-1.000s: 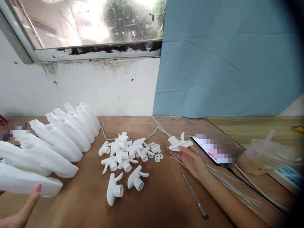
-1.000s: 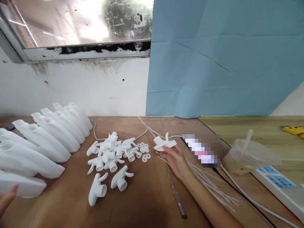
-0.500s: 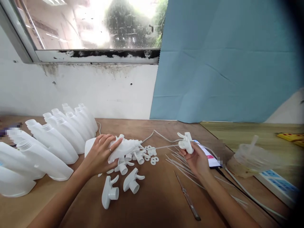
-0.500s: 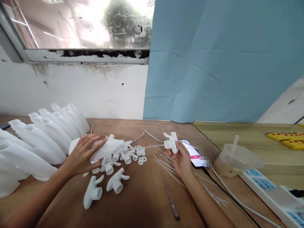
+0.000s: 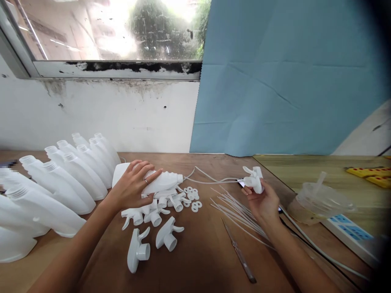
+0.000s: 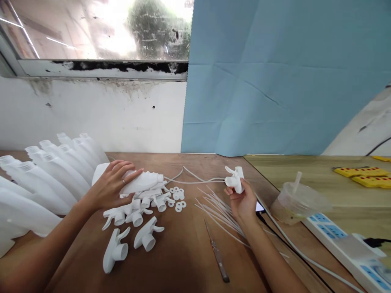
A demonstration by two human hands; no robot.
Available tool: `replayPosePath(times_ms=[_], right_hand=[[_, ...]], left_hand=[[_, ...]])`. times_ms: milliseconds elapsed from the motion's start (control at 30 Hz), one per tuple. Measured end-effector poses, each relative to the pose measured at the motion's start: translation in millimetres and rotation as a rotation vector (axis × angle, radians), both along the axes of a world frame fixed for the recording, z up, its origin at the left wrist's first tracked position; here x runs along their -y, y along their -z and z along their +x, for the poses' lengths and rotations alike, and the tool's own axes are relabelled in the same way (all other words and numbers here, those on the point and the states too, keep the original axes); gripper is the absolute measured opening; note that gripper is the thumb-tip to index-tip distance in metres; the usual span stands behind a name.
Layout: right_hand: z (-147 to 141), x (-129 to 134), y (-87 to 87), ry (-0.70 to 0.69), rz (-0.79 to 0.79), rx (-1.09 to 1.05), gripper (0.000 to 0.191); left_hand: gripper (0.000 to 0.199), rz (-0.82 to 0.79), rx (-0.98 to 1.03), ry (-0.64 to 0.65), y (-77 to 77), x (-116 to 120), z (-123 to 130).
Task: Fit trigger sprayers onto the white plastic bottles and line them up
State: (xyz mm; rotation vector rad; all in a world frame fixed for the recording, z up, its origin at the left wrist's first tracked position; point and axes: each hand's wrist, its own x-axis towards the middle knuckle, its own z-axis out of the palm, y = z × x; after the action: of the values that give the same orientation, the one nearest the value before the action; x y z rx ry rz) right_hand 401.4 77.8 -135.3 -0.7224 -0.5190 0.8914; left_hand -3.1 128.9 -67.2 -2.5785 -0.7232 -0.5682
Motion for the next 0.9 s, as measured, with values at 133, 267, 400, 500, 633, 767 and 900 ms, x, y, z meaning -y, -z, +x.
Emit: replayPosePath(times_ms=[133,267,400,500,633,767,900], right_hand=[[3,-1,1.7,0.037,0.003,0.017,0.021],[-6,0,1.2,0.032,0.008,0.091,0.022],[-32,6,-0.7,-0.114,-0.025,0.208,0.019],[-57,15,-0.3,-0.271,-0.086,0.289,0.019],[-87,27,3.5,-0.459,-0.162,0.345,0.026],[-100,36,8.0,-0.509,-0.169,0.383,0.038],[-100,38,13.0,-0.470,-0.189,0.500,0.043]], left_hand=[[0.074,0.008,-0.001,0.005,0.3,1,-1],[0.074,-0.001,0.006,0.023,-1.4,3,2],[0.076,-0.038,-0.015,0.030,0.7,6,8],[0.076,-0.085,-0.032,0.033,4.9,11,16],[0.073,-0.137,-0.070,0.056,11.2,19,30],[0.069,-0.185,-0.102,0.053,15.7,28,41],[0.067,-0.202,-0.115,0.049,18.5,31,46]])
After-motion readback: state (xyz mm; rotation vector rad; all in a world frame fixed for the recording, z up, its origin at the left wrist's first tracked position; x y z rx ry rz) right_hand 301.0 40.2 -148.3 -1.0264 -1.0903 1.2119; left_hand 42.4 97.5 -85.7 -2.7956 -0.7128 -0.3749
